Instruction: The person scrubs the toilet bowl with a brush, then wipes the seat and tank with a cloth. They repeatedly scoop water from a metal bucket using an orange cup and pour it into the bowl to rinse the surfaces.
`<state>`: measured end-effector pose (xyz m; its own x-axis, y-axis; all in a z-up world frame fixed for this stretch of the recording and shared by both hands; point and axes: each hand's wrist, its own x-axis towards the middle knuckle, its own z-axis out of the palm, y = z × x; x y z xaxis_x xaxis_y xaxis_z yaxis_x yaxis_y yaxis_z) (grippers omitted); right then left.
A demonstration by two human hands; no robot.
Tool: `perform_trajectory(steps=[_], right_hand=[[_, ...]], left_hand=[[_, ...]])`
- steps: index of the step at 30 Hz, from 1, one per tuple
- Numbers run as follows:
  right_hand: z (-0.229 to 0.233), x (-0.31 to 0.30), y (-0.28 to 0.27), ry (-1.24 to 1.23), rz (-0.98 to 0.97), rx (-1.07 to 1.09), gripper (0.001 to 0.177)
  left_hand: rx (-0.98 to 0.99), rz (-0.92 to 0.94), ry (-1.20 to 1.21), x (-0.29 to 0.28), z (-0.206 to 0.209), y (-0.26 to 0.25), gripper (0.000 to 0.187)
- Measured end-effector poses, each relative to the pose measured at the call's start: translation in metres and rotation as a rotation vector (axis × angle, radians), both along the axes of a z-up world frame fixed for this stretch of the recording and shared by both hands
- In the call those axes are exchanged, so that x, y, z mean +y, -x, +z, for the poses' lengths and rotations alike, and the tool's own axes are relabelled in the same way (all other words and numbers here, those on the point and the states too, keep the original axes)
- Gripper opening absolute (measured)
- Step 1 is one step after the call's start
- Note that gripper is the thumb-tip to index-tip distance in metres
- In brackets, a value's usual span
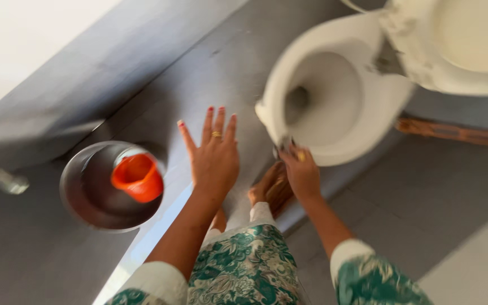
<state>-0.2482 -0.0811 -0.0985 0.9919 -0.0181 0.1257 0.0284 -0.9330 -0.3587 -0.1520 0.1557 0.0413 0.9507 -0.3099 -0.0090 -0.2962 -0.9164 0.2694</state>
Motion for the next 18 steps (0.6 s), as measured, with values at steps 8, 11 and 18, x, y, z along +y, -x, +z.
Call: perform_trajectory(steps=[8,11,18], right_hand=[[0.001,-0.12,0.055,-0.167,-0.763,-0.073,0.022],[0.01,-0.09,0.035,-0.264,-0.786,-0.037,0.017],[0.02,-0.057,0.033,-0.261,-0.654,0.102,0.023]], left_hand=[[0.02,-0.188,0.067,-0.083,-0.019,0.01,0.048],[0.059,-0.232,0.078,-0.117,-0.027,0.022,0.045],[0.1,-0.284,0.049,-0.174,-0.035,0.035,0.044]])
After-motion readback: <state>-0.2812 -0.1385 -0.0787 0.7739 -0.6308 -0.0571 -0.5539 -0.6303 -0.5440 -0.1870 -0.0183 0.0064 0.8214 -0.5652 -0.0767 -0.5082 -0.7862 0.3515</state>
